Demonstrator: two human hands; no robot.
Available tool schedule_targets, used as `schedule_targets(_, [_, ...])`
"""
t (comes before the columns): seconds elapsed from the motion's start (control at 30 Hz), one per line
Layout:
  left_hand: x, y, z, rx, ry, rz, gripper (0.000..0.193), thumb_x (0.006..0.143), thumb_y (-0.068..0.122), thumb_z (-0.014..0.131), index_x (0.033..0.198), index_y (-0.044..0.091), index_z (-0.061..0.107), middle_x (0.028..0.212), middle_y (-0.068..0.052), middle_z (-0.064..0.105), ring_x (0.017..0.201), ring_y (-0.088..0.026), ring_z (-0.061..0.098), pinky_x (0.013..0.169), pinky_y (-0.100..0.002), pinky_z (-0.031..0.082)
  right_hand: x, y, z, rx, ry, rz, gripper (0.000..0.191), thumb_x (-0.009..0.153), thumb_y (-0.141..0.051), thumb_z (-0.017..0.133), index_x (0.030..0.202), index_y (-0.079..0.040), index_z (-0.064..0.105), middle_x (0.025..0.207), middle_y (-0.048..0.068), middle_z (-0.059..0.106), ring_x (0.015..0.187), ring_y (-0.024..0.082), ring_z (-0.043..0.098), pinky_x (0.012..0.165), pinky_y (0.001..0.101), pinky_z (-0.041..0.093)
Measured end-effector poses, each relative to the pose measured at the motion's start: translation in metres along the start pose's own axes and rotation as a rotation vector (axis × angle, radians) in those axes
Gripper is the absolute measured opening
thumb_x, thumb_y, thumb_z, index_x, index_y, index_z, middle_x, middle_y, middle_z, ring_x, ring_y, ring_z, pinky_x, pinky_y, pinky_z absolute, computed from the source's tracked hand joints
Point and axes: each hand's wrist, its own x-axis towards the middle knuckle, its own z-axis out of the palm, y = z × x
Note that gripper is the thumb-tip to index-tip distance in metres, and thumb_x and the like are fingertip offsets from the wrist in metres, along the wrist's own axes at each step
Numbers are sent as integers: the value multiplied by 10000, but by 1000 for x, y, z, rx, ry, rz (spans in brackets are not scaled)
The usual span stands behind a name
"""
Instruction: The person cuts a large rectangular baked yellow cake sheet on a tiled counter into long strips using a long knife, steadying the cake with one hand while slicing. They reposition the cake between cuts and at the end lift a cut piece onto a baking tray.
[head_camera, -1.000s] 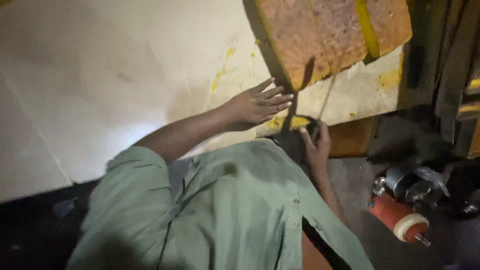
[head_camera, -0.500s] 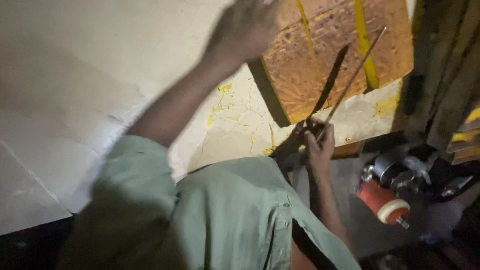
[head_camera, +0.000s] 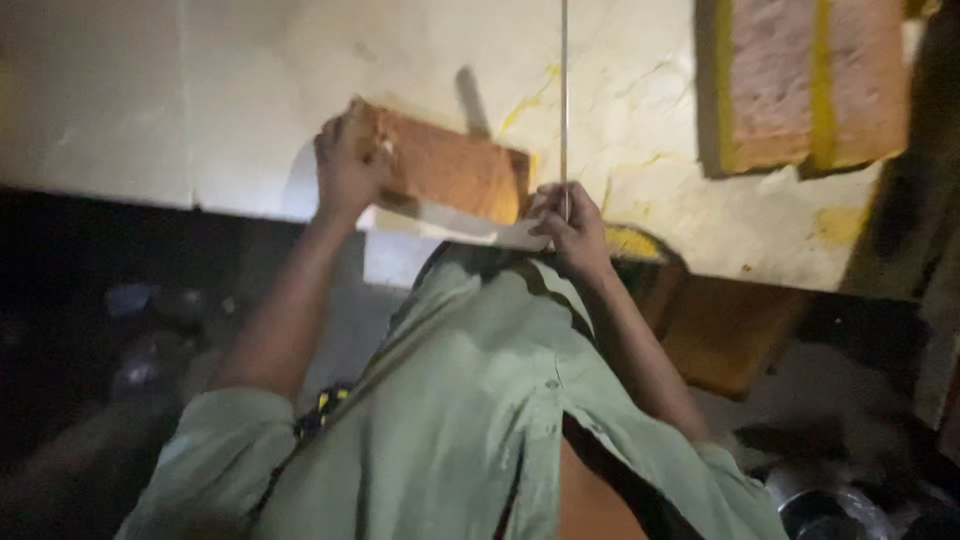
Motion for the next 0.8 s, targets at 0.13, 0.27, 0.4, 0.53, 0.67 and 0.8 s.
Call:
schedule_targets(0.13, [-37, 10, -35, 156, -84, 150, 1055, 826, 481, 875, 1632, 109, 304, 1601, -321, 271, 1476, -505, 253, 1151, -684, 260, -36, 21, 35, -4, 107, 163, 164, 1027, -96, 622, 1176, -28, 630, 783, 56, 567, 679, 176, 530, 603, 328, 423])
schedule_targets(0.27, [-24, 84, -19, 314, -577, 319, 1193, 647, 546, 851, 1613, 185, 250, 1669, -189, 183, 1553, -390, 94, 1227, -658, -13, -70, 46, 38, -460, 178, -165, 197, 989, -107, 687, 1164, -27, 644, 934, 128, 725, 855, 250, 727, 785, 382, 564])
schedule_targets(0.4, [-3, 124, -5, 331, -450, 681, 1116, 721, 544, 772, 1634, 143, 270, 1590, -169, 328, 1436, -357, 285, 1131, -629, 168, -92, 67, 48, -578, 199, -143, 404, 916, -99, 675, 1276, -18, 512, 994, 221, 689, 848, 416, 693, 732, 472, 538])
schedule_targets(0.53, [-2, 100, -21, 296, -517, 647, 1070, 756, 501, 739, 1655, 119, 302, 1544, -110, 442, 1367, -291, 415, 1106, -513, 306, -113, 84, 87, -730, 214, -65, 459, 934, -102, 625, 1352, -46, 446, 934, 263, 669, 886, 496, 663, 734, 544, 512])
schedule_targets(0.67, [-6, 76, -28, 186, -433, 693, 1200, 571, 555, 781, 1567, 59, 331, 1456, -159, 459, 1287, -333, 416, 1019, -530, 300, -116, 88, 130, -1012, 143, -16, 540, 987, -112, 581, 1441, 47, 336, 930, 301, 668, 891, 512, 655, 739, 591, 501])
schedule_targets(0.8, [-12, 79, -11, 208, -226, 670, 889, 767, 482, 699, 1469, 15, 414, 1343, -162, 512, 1251, -352, 443, 1034, -639, 277, -84, 68, 143, -1058, 215, -16, 500, 1020, -120, 509, 1449, 63, 329, 954, 300, 690, 835, 506, 671, 712, 586, 525])
